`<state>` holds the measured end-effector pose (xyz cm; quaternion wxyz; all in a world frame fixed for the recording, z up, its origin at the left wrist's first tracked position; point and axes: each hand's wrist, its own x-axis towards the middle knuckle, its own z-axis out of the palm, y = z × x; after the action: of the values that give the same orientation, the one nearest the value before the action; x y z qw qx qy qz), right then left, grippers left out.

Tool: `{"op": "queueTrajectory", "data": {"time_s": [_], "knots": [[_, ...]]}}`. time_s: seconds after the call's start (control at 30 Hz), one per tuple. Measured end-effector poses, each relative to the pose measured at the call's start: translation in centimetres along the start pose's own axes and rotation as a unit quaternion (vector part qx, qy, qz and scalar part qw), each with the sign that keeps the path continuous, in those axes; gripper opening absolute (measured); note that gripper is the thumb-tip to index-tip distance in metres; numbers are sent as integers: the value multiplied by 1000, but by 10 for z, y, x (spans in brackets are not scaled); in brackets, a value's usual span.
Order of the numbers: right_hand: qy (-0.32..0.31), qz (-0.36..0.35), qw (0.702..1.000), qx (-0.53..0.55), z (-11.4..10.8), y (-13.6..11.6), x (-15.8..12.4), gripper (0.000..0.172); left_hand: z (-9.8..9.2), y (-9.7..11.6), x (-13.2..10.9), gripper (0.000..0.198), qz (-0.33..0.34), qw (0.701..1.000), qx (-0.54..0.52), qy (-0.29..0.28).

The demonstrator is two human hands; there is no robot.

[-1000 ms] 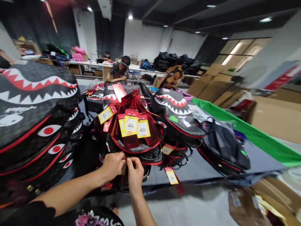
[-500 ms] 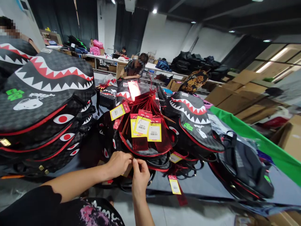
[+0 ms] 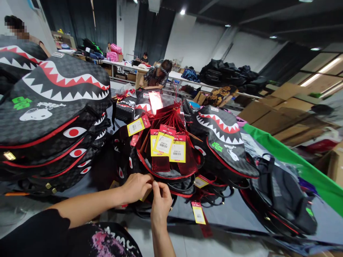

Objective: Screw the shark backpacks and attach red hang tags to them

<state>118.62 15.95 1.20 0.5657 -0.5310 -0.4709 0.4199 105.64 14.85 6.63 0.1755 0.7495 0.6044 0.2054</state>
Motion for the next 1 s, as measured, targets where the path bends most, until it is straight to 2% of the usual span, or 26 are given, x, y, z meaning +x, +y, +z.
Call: {"op": "queueTrajectory", "data": {"time_s": [0.07, 0.2, 0.4, 0.57, 0.63, 0.7, 0.77, 0.8, 0.83, 0.87, 0.9, 0.93, 0.97, 1.0], "knots": [[6, 3, 1000, 4, -1, 0, 0, 36, 3, 0, 0, 19, 15, 1000, 0, -4], [31, 7, 999, -15, -3, 4, 1, 37, 8, 2, 1, 18, 20, 999, 33, 28], [23, 36, 999, 27, -10, 12, 9, 39, 9, 3, 4, 16, 32, 999, 17, 10], [40, 21, 999, -9, -7, 15, 9, 42, 20, 4, 5, 17, 70, 994, 59, 58], [17, 7, 999, -42, -12, 6, 7, 41, 21, 4, 1, 18, 59, 995, 46, 59], [-81, 10, 991, -101, -26, -16, 8, 42, 18, 3, -4, 17, 40, 998, 1, 52], [-207, 27, 962, -175, -45, -50, 14, 44, 13, -2, -11, 18, 36, 996, -63, 59], [-242, 22, 947, -208, -54, -71, 20, 44, 11, -5, -14, 20, 39, 992, -95, 71], [-242, 0, 941, -237, -60, -94, 29, 42, 8, -8, -18, 22, 39, 988, -124, 89], [-200, -51, 945, -253, -63, -116, 41, 40, 7, -11, -22, 23, 35, 982, -149, 109], [-132, -126, 948, -261, -60, -138, 58, 35, 6, -14, -27, 23, 29, 976, -170, 129], [-62, -208, 941, -261, -52, -156, 78, 27, 7, -16, -31, 22, 23, 971, -187, 146], [-19, -266, 929, -255, -38, -172, 101, 23, 8, -18, -36, 21, 17, 967, -199, 158], [-22, -298, 922, -244, -20, -183, 126, 25, 9, -20, -41, 20, 13, 965, -205, 164]]}}
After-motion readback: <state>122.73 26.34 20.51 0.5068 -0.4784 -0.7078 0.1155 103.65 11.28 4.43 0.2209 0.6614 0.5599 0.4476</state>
